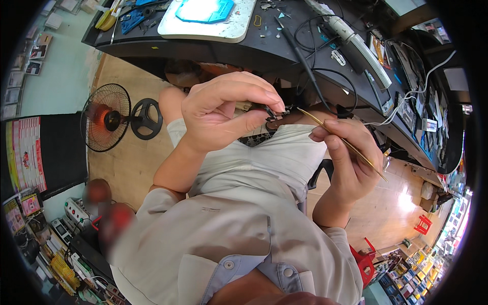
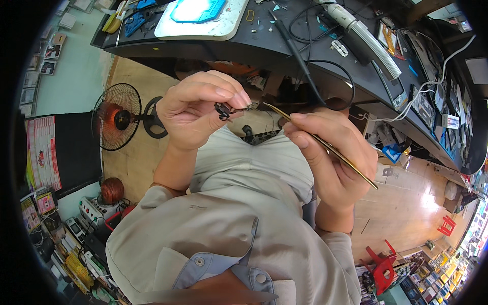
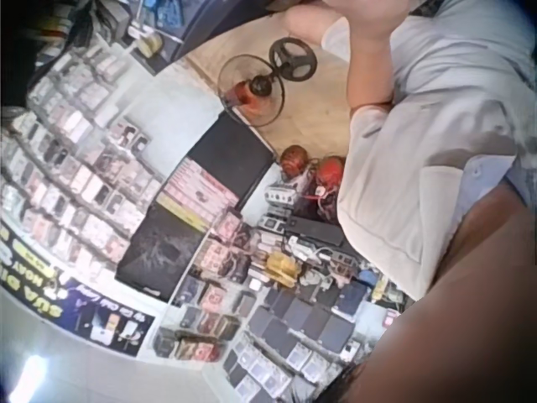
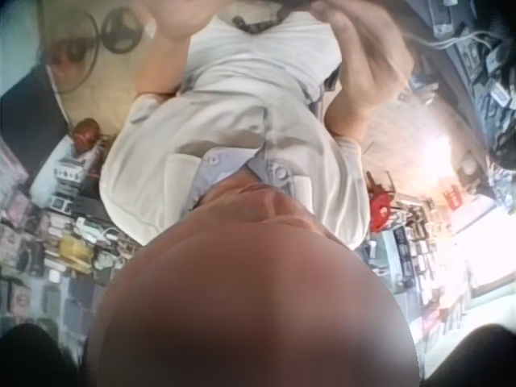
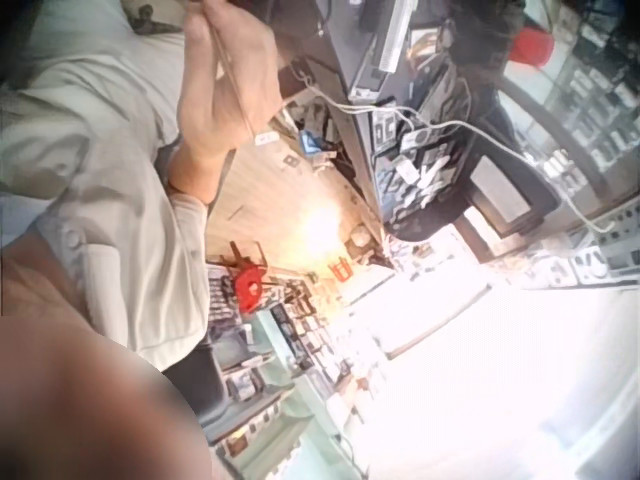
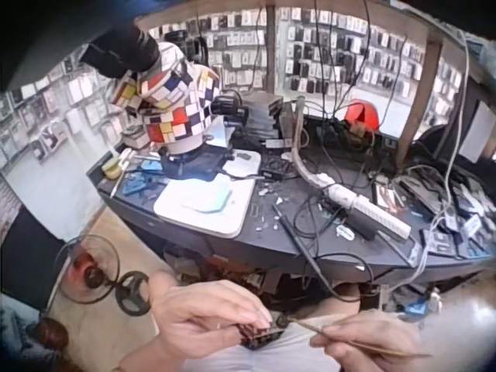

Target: The person uses a soldering iron and tweezers to solder small electronic components onto a circuit board. They repeatedly heat the component and apply solder to secure it in place.

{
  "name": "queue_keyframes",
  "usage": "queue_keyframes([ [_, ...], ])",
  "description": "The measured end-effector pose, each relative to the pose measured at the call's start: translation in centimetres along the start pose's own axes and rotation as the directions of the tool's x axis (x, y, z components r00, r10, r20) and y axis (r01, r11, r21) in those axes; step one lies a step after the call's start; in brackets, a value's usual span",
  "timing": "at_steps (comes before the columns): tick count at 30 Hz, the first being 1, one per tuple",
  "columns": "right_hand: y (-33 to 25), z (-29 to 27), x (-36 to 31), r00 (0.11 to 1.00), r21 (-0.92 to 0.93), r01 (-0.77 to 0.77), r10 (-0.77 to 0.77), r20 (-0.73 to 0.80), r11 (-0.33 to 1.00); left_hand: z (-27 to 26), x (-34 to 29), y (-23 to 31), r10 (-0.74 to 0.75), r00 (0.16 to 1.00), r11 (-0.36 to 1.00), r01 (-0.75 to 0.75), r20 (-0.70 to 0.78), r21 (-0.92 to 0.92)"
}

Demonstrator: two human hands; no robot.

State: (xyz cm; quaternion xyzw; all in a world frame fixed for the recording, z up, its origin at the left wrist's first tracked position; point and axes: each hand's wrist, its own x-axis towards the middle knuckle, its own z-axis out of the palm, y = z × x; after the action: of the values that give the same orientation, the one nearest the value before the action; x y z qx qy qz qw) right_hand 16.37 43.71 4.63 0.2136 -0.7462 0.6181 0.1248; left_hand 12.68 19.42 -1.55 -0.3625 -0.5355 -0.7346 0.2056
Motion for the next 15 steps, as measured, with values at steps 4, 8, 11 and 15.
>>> queue_keyframes([
  [4, -0.1, 0.9, 0.4, 0.999, -0.021, 0.034, -0.033, 0.031, 0.999, -0.9, -0.2, 0.0, 0.034, 0.999, 0.998, -0.035, 0.023, 0.058],
  [8, 0.3, 1.1, 0.8, 0.994, -0.079, 0.084, -0.078, 0.076, 0.993, -0.6, -0.3, 0.8, -0.003, 0.997, 0.999, 0.006, -0.071, 0.045],
  [11, 0.4, 1.3, 0.8, 0.993, -0.066, 0.084, -0.078, 0.083, 0.994, -0.9, -0.2, 1.0, 0.032, 0.999, 0.996, -0.029, -0.035, 0.083],
  [15, 0.3, 1.6, 0.6, 0.995, -0.047, 0.071, -0.067, 0.07, 0.996, -1.9, -0.1, 0.4, 0.135, 0.984, 0.974, -0.153, 0.116, 0.165],
])
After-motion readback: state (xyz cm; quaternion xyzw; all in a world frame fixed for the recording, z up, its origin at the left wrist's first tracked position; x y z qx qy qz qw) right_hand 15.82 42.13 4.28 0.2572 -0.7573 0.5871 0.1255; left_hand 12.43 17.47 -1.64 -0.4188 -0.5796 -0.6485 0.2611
